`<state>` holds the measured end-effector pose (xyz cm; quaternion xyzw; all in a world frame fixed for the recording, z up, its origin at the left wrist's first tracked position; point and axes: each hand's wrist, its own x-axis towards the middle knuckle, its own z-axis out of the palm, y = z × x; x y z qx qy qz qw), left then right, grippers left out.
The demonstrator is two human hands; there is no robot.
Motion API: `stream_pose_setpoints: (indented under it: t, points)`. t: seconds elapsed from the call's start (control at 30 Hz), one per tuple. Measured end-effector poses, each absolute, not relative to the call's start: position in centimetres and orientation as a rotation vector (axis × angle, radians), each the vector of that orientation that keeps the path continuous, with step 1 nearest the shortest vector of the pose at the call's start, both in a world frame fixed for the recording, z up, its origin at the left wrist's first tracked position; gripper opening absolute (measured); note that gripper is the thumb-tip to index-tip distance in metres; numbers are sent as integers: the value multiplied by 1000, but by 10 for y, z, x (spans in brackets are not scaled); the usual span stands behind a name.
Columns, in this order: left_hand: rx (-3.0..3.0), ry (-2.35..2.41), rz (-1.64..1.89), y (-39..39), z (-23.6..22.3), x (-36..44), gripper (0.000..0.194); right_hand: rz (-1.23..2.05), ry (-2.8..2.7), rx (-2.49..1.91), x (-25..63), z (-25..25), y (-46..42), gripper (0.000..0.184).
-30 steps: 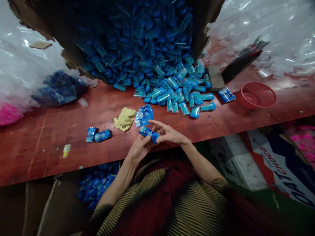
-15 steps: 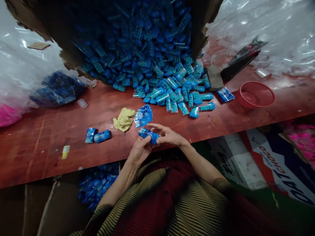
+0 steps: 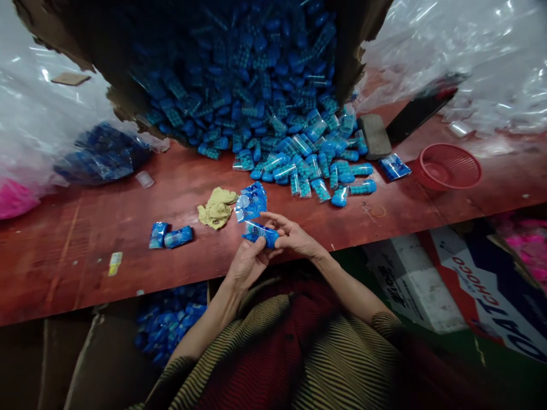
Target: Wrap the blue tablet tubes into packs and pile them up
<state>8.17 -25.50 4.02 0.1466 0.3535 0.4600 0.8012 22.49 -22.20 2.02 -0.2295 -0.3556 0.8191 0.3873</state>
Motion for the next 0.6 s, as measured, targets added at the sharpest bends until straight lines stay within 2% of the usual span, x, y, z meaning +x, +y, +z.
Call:
stream_pose_setpoints:
  t: [0.27, 0.5, 0.6]
  points:
    - [268, 774, 1026, -256, 35, 90, 32, 1982, -834, -668, 221, 16, -230, 61]
    - [304, 785, 1026, -250, 42, 88, 30, 1732, -1098, -916, 219, 20, -228, 60]
    - [290, 801, 1002, -250, 43, 85, 28, 1721, -1170, -942, 221, 22, -229, 61]
